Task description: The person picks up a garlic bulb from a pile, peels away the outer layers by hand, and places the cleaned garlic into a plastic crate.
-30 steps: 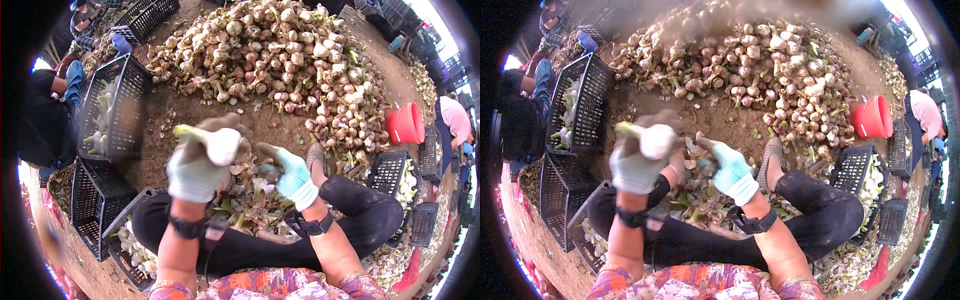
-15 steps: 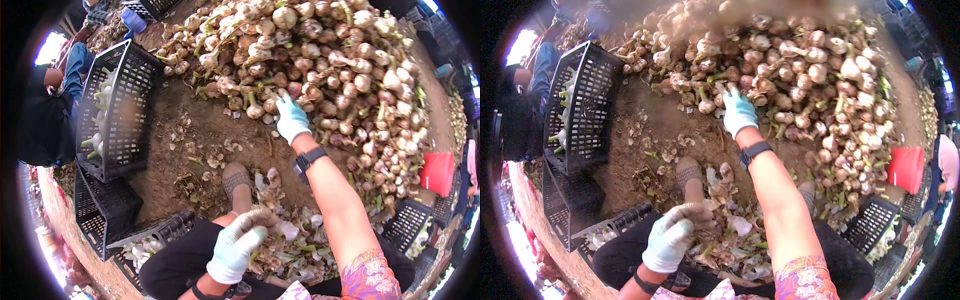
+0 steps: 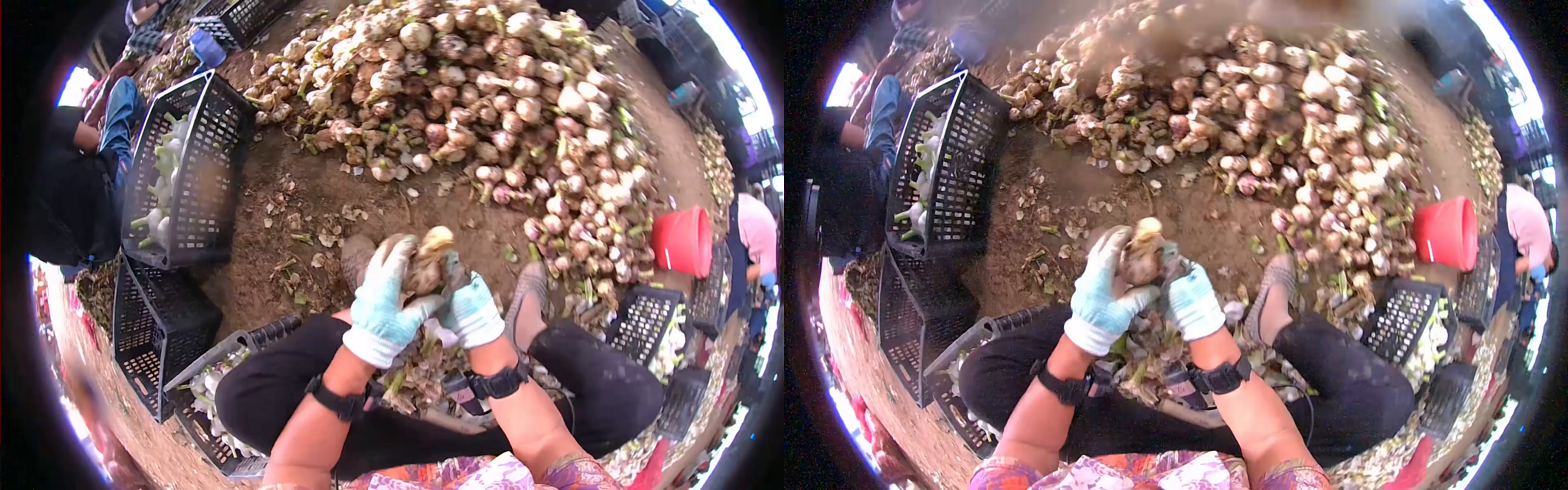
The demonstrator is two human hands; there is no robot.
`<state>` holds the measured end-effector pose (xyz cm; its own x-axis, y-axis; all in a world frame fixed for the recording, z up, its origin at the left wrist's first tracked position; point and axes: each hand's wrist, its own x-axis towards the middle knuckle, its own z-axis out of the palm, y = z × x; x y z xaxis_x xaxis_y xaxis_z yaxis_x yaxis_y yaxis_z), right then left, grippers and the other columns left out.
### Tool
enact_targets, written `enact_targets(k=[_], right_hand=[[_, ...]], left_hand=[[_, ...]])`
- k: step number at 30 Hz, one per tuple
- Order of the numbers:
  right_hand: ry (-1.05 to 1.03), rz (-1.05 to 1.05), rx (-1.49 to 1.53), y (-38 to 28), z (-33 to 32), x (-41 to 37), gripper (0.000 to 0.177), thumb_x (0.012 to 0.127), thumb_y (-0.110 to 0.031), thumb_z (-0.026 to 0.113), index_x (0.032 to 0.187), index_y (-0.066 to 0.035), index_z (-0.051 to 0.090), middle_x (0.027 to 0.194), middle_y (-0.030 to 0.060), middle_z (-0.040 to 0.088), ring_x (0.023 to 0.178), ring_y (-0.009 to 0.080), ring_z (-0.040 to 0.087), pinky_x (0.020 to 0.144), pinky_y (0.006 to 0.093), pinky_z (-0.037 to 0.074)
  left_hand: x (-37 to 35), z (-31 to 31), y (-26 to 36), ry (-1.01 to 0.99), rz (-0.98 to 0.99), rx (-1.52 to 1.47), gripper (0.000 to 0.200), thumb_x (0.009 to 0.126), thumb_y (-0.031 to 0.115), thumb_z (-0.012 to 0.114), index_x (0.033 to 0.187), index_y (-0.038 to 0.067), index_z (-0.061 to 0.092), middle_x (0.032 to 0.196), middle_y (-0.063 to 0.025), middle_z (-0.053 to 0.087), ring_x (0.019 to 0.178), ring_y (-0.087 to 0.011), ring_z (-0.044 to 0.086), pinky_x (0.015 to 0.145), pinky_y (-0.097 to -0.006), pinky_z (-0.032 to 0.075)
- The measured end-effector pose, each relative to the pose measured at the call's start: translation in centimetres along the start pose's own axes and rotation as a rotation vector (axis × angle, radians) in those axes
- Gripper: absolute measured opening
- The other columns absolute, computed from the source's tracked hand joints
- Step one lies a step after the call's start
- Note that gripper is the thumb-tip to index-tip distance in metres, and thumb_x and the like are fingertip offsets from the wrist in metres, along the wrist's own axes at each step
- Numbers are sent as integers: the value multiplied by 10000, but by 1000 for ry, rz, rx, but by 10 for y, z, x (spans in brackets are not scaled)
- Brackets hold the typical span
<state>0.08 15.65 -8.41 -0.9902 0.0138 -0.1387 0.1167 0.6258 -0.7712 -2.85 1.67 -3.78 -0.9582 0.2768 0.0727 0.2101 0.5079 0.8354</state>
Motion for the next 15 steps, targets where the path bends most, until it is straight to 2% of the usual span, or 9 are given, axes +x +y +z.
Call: enact_targets(k=[1, 2, 3, 5, 6, 7, 9, 10, 15], right_hand=[[-43, 84, 351, -2, -4, -17, 227, 855, -141, 462, 1005, 8, 542, 912, 58, 604, 761, 143, 567, 641, 271, 445], [152, -230, 405, -9, -5, -23, 209, 836, -103, 475, 999, 7, 545, 871, 77, 604, 717, 133, 544, 616, 274, 440], [181, -228, 397, -16, -14, -35, 209, 836, -103, 475, 999, 7, 545, 871, 77, 604, 717, 133, 544, 616, 274, 440], [243, 115, 801, -36, -36, -56, 183, 796, -60, 507, 955, 9, 565, 812, 96, 606, 689, 156, 561, 609, 277, 445], [261, -109, 429, -29, -41, -62, 213, 751, -41, 542, 956, 15, 554, 797, 129, 600, 669, 236, 580, 602, 301, 451], [283, -104, 425, -29, -47, -68, 213, 751, -41, 542, 956, 15, 554, 797, 129, 600, 669, 236, 580, 602, 301, 451], [175, -94, 203, -35, -58, -78, 271, 690, 48, 531, 959, 21, 551, 763, 108, 588, 691, 131, 566, 609, 254, 451], [195, -142, 211, -41, -62, -82, 271, 682, 42, 539, 952, 24, 552, 745, 132, 591, 664, 209, 590, 597, 301, 458], [138, -337, 75, -17, -62, -95, 315, 675, 12, 547, 991, 18, 539, 847, 150, 594, 764, 340, 581, 624, 334, 464]], left_hand=[[-5, 1, 7, -58, 11, -68, 740, 553, 198, 743, 1189, 26, 406, 1163, -203, 448, 1078, -359, 443, 892, -372, 387], [-10, 1, 18, -50, 28, -98, 652, 575, 155, 718, 1154, 21, 449, 1139, -180, 478, 1048, -331, 479, 882, -349, 395], [-13, -2, 26, -66, 52, -104, 652, 575, 155, 718, 1154, 21, 449, 1139, -180, 478, 1048, -331, 479, 882, -349, 395], [-21, -6, 36, -224, 79, -103, 605, 577, 84, 688, 1139, -1, 482, 1178, -146, 478, 1085, -256, 481, 891, -300, 385], [-24, -5, 43, -272, 110, -94, 579, 582, 71, 645, 1135, -8, 491, 1186, -164, 470, 1099, -268, 468, 904, -301, 368], [-28, -4, 47, -286, 127, -97, 579, 582, 71, 645, 1135, -8, 491, 1186, -164, 470, 1099, -268, 468, 904, -301, 368], [-34, -6, 52, -352, 143, -99, 586, 577, 81, 646, 1132, -25, 489, 1186, -184, 462, 1104, -281, 459, 925, -307, 347], [-36, -8, 53, -378, 148, -114, 604, 577, 86, 645, 1143, -38, 478, 1187, -194, 460, 1106, -281, 457, 938, -311, 331], [-42, -12, 47, -528, 108, -392, 615, 618, 148, 691, 1159, -38, 464, 1153, -140, 494, 1038, -198, 486, 883, -281, 375]])
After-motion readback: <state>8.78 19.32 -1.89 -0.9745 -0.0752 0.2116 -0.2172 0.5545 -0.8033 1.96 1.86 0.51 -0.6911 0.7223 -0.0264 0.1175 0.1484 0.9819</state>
